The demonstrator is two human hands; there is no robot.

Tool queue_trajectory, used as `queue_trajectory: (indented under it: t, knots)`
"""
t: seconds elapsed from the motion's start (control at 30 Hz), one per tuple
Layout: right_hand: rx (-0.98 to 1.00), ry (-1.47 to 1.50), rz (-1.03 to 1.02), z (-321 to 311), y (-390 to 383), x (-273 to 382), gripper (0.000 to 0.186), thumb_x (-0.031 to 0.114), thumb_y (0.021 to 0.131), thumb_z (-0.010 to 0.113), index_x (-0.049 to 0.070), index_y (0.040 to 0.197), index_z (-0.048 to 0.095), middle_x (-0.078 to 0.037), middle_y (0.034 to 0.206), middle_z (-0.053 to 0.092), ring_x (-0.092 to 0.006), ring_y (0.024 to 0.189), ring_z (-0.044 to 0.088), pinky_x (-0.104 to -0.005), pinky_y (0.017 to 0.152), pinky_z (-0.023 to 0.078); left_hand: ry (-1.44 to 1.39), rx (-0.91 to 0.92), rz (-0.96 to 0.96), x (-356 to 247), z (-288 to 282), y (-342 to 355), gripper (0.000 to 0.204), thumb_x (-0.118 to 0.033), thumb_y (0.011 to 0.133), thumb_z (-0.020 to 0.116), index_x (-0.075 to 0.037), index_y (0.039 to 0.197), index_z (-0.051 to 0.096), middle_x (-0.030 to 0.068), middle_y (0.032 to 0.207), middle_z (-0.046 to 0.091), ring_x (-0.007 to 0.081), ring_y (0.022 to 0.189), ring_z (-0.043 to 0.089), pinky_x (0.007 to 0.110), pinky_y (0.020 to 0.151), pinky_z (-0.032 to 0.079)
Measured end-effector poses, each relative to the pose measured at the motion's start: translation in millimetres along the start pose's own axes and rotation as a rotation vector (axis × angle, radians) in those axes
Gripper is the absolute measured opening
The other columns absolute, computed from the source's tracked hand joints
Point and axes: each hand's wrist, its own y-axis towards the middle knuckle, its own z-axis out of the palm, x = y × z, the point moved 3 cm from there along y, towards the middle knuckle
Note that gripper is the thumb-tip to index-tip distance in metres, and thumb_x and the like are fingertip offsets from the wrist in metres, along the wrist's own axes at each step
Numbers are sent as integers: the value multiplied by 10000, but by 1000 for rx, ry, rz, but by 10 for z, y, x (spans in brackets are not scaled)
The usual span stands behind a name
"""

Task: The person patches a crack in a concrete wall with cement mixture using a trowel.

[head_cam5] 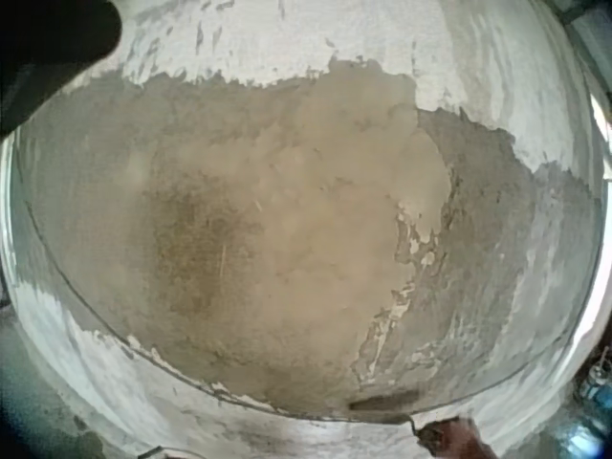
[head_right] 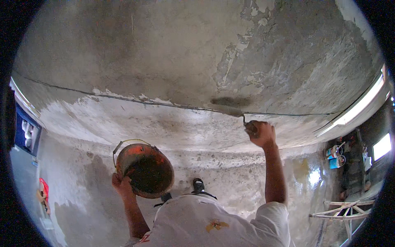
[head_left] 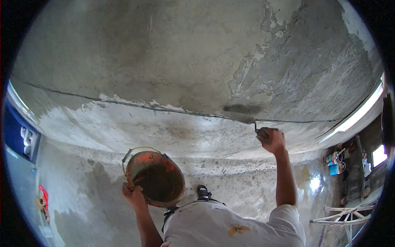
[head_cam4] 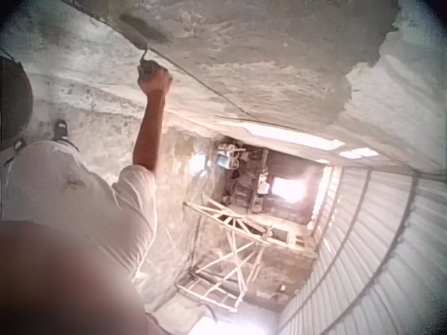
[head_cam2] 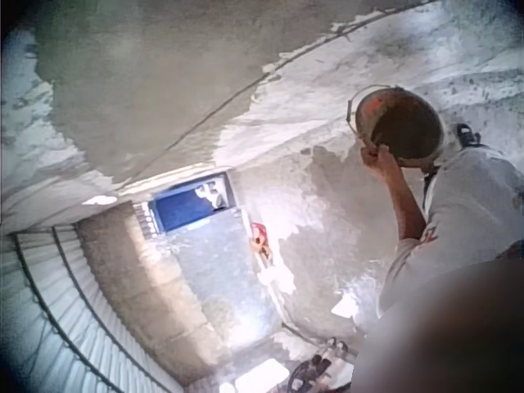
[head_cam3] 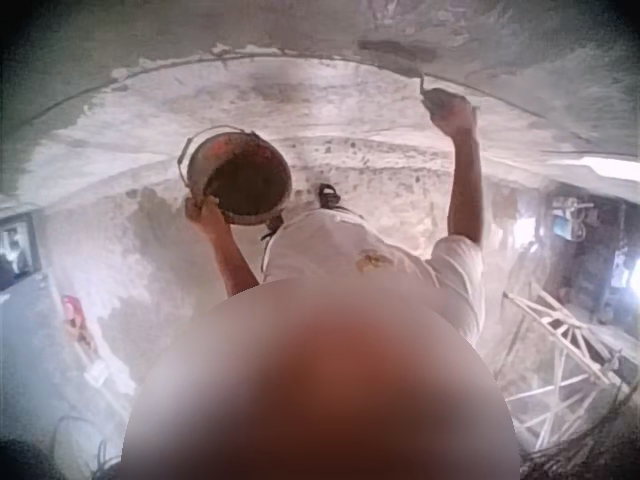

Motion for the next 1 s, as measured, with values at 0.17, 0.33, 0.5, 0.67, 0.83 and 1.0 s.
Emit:
queue_trajectory:
  t: [0.17,0.33,0.5,0.67,0.83,1.0]
  knots:
    - [-94,787,-154,1359,-303,142,150,166,954,688,27,983,643,-40,670,544,-99,614,464,-329,544,425,-2,38,2,84,72,165,325,78,610,549,-105,733,309,-8,733,338,147,643,341,294,637,379]
    - [-24,1135,-56,2529,-165,1282,203,193,970,661,17,883,608,10,608,487,-65,568,429,-296,509,358,80,-46,33,66,-248,335,294,64,590,563,-79,749,362,23,764,405,168,691,439,306,634,417]
    - [-136,1271,-76,2754,413,1815,253,201,993,629,7,844,564,-36,586,546,-93,527,493,-311,496,381,77,-1,32,27,-359,404,339,64,589,560,-101,755,315,7,755,362,164,664,401,292,626,409]
    - [-249,1403,-69,3057,796,1995,278,203,1012,583,7,818,542,-60,572,569,-114,522,532,-325,491,398,-170,-90,-102,-196,-429,265,383,80,584,556,-125,761,286,-12,746,313,150,646,352,288,617,387]
    - [-437,1316,-21,3145,912,1785,310,229,1029,548,9,810,540,-44,577,568,-111,531,541,-320,492,404,222,18,-22,34,-624,400,304,62,672,557,-119,811,358,0,802,403,158,725,426,326,664,417]
    - [-510,1544,108,3096,846,1502,342,252,1055,514,48,780,511,-4,584,525,-85,512,488,-283,469,378,223,-30,-94,-185,-384,259,392,93,598,552,-151,782,307,-23,787,329,147,701,378,304,637,375]
